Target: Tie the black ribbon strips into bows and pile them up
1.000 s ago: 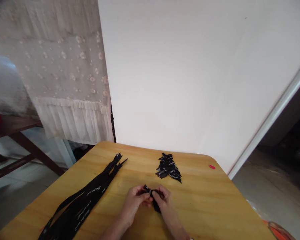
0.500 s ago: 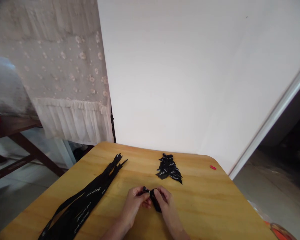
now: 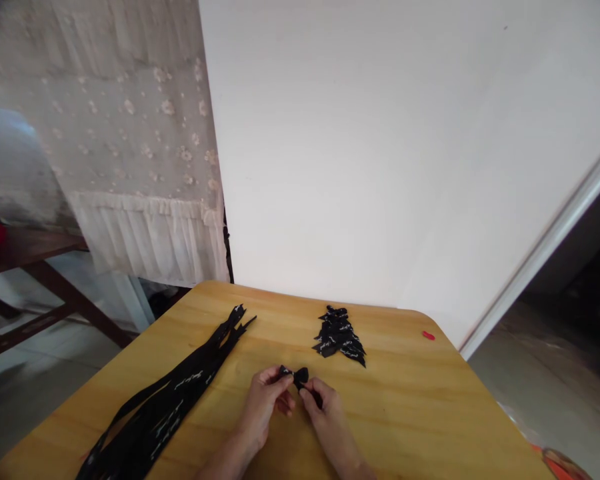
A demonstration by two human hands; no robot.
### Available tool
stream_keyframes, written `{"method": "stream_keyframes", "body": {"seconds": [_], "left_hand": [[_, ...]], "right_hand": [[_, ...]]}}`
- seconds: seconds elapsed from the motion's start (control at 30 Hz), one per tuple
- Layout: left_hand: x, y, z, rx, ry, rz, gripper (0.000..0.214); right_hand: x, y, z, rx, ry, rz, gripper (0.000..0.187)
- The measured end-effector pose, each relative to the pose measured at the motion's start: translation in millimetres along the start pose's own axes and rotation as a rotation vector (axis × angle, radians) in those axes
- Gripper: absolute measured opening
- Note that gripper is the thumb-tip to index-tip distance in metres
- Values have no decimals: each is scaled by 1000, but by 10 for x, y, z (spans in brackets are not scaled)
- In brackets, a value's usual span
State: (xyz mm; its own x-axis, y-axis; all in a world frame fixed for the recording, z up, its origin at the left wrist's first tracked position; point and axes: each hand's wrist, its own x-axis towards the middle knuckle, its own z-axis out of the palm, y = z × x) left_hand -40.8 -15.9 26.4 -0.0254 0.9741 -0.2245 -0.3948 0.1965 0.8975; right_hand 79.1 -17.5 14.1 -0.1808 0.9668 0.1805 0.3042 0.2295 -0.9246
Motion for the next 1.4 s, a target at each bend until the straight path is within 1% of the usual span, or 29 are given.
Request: {"method": "stream_keyframes", "body": {"seconds": [0.07, 0.17, 0.27, 0.33, 0.43, 0.5, 0.6, 0.77, 0.87, 1.03, 1.2, 1.4], "left_hand": [[-6, 7, 4, 13, 19, -3, 20], [-14, 22, 0, 4, 34, -3, 19], [-23, 33, -16, -49, 15, -16, 18], [-28, 37, -27, -91, -11, -64, 18], [-31, 35, -39, -147, -36, -135, 21], [-26, 27, -42, -181, -44, -129, 21], [-9, 2, -41, -205, -47, -95, 20], [1, -35, -28, -142, -80, -71, 19], [-7, -46, -14, -106, -84, -57, 18], [-19, -66, 22, -32, -101, -35, 15], [-17, -82, 27, 20, -110, -46, 17], [-12, -87, 8, 42, -153, -48, 22]], "right_hand": [[3, 24, 6, -25, 16, 1, 29], [-6, 32, 1, -52, 1, -15, 27], [-24, 21, -3, -84, -14, -39, 24], [-35, 10, 0, -88, -21, -44, 21], [-46, -16, 4, -69, -32, -49, 17], [-47, -43, -3, -44, -30, -40, 17], [-40, -82, -26, 50, -1, -3, 19], [-20, -54, -37, 252, 142, 123, 28], [-19, -19, -28, 321, 158, 147, 31], [-25, -37, -30, 283, 128, 101, 31], [-6, -2, -32, 237, 70, 54, 25], [9, 21, -36, 161, 96, 18, 23]]}}
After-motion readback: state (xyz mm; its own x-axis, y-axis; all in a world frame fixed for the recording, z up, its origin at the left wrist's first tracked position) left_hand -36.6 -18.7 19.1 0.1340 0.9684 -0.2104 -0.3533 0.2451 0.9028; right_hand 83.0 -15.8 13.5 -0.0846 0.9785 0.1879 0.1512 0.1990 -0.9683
